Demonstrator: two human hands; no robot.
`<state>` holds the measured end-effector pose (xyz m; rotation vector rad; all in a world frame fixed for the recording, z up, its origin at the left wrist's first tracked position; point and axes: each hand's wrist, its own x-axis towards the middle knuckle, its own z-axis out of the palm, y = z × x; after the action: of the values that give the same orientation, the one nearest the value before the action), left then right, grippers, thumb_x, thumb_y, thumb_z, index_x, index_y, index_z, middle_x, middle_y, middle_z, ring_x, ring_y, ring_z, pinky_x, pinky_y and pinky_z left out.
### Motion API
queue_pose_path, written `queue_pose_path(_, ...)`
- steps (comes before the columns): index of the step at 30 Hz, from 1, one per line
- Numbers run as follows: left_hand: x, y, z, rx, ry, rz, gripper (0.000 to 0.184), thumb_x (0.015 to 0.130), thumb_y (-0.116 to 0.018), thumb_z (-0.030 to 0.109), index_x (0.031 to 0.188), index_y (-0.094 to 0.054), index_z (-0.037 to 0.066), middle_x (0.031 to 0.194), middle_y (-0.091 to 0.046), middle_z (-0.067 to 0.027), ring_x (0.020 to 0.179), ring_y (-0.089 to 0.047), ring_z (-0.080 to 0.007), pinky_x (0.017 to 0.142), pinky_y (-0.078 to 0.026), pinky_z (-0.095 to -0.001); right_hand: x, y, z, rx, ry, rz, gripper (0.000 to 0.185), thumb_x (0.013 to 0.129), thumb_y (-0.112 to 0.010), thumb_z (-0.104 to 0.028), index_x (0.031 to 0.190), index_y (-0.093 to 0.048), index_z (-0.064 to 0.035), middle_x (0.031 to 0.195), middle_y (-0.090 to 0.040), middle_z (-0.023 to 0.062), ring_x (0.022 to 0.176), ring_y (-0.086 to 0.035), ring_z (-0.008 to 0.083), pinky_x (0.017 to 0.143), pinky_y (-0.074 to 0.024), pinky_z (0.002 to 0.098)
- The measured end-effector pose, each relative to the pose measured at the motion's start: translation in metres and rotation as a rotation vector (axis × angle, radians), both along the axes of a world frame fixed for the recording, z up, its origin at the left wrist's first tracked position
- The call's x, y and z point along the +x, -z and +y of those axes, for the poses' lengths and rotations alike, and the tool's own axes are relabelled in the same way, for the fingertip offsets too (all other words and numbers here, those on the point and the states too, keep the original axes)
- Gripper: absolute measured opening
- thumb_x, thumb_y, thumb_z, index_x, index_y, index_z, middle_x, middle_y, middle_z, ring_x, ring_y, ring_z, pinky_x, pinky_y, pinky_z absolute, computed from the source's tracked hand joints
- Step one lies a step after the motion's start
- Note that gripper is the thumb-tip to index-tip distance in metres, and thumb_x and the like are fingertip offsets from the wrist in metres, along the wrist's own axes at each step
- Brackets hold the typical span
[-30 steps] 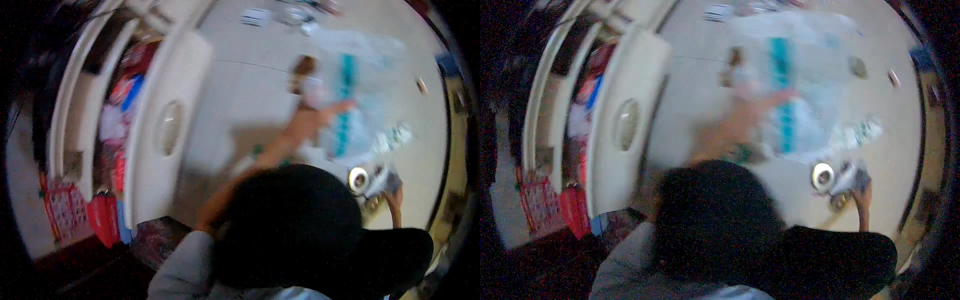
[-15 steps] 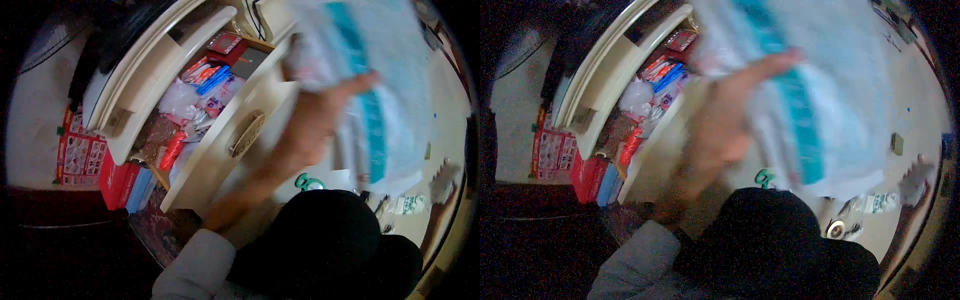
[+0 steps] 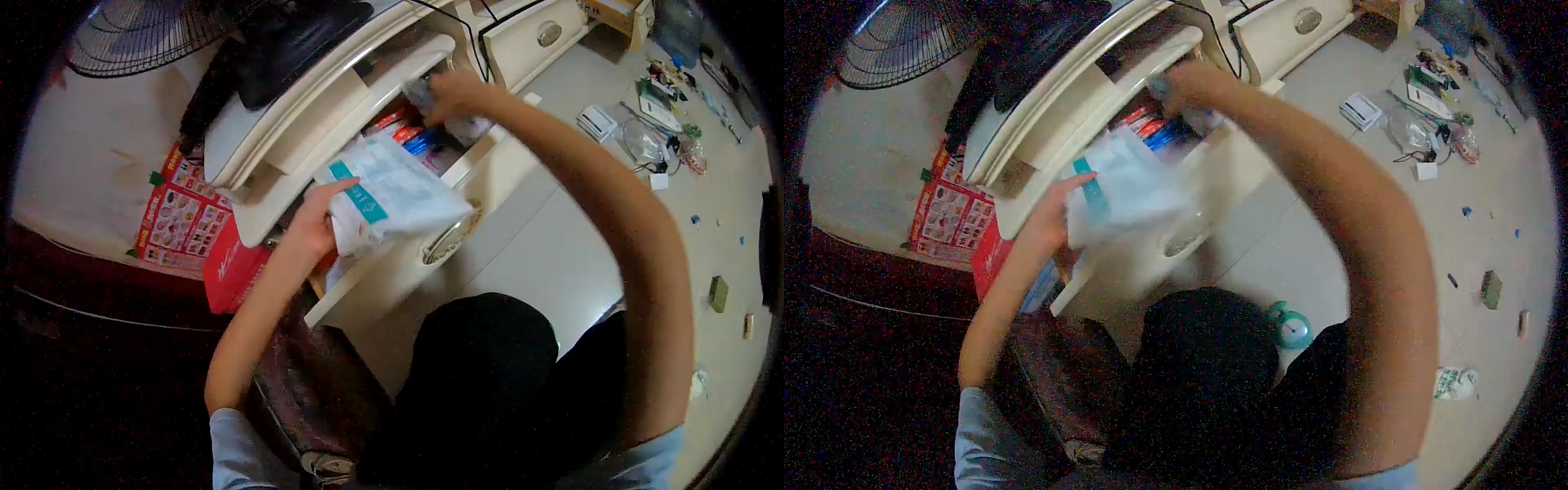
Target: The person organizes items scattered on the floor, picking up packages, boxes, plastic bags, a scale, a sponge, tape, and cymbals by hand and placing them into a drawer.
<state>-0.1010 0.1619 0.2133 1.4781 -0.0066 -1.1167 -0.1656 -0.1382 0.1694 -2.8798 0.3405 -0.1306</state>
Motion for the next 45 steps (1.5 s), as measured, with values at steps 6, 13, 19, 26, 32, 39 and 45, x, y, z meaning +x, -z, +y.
queue_pose_path(6, 0.004, 0.02, -0.032, -0.223, 0.217, -0.327, 0.029, 0.082, -0.064, 0.01, 0.109, -0.056, 0.0, 0.103, -0.064, -0.0149, 0.091, -0.065, -0.0295, 0.079, -0.055, -0.0446, 0.009, 0.043, 0.018, -0.036, 0.001, -0.056, 0.089, 0.062, -0.071, -0.048, 0.131, -0.039, -0.0009, 0.091, -0.065, 0.0225, 0.086, -0.064, 0.0354, 0.077, -0.0508, 0.0422)
queue_pose_path(13, 0.008, 0.045, -0.06, -0.256, 0.109, -0.44, 0.033, 0.082, -0.065, 0.014, 0.111, -0.055, 0.003, 0.109, -0.062, -0.0133, 0.1, -0.06, -0.0293, 0.087, -0.05, -0.0466, -0.017, 0.045, -0.005, 0.099, 0.081, -0.188, 0.08, 0.073, -0.067, -0.045, 0.137, -0.036, -0.0082, 0.121, -0.049, 0.0286, 0.11, -0.052, 0.0414, 0.093, -0.0429, 0.0449)
queue_pose_path(19, 0.043, 0.078, -0.075, -0.259, -0.104, -0.135, 0.036, 0.083, -0.065, 0.018, 0.114, -0.054, 0.005, 0.114, -0.061, -0.0125, 0.104, -0.059, -0.0294, 0.093, -0.047, -0.0452, -0.025, 0.017, 0.014, 0.127, -0.089, -0.445, 0.051, 0.083, -0.062, -0.039, 0.123, -0.053, -0.0098, 0.118, -0.052, 0.0211, 0.112, -0.05, 0.0369, 0.092, -0.0427, 0.0418)
queue_pose_path(26, 0.053, 0.09, -0.094, -0.221, -0.171, -0.053, 0.035, 0.084, -0.064, 0.024, 0.113, -0.055, 0.008, 0.111, -0.061, -0.0123, 0.1, -0.06, -0.0284, 0.086, -0.048, -0.044, -0.002, 0.031, 0.068, 0.245, -0.264, 0.14, 0.07, 0.083, -0.057, -0.051, 0.144, -0.032, -0.0294, 0.139, -0.036, 0.0183, 0.125, -0.038, 0.0402, 0.104, -0.0322, 0.0474)
queue_pose_path(32, 0.005, 0.041, -0.071, -0.164, 0.072, -0.422, 0.033, 0.082, -0.065, 0.019, 0.109, -0.053, 0.004, 0.112, -0.057, -0.0132, 0.103, -0.057, -0.0293, 0.09, -0.046, -0.0445, -0.004, 0.025, 0.072, 0.259, -0.219, 0.208, 0.075, 0.081, -0.055, -0.054, 0.146, -0.025, -0.0325, 0.144, -0.031, 0.0177, 0.13, -0.032, 0.0416, 0.107, -0.0284, 0.0493)
queue_pose_path(39, -0.003, 0.022, -0.034, -0.062, -0.059, -0.238, 0.042, 0.081, -0.066, 0.018, 0.114, -0.048, 0.001, 0.122, -0.046, -0.0126, 0.111, -0.049, -0.0272, 0.095, -0.043, -0.0413, -0.008, 0.023, 0.08, 0.18, -0.137, 0.19, 0.075, 0.081, -0.055, -0.052, 0.147, -0.024, -0.0324, 0.15, -0.023, 0.0178, 0.135, -0.024, 0.0432, 0.107, -0.027, 0.0521)
queue_pose_path(45, -0.019, 0.03, -0.008, -0.163, 0.044, -0.45, 0.049, 0.086, -0.059, 0.02, 0.13, -0.047, 0.003, 0.108, -0.056, -0.0059, 0.107, -0.051, -0.0172, 0.096, -0.043, -0.0347, -0.001, 0.021, 0.057, 0.124, -0.192, 0.082, 0.07, 0.086, -0.048, -0.053, 0.147, -0.023, -0.0285, 0.149, -0.024, 0.0156, 0.134, -0.025, 0.0427, 0.108, -0.0254, 0.0539)
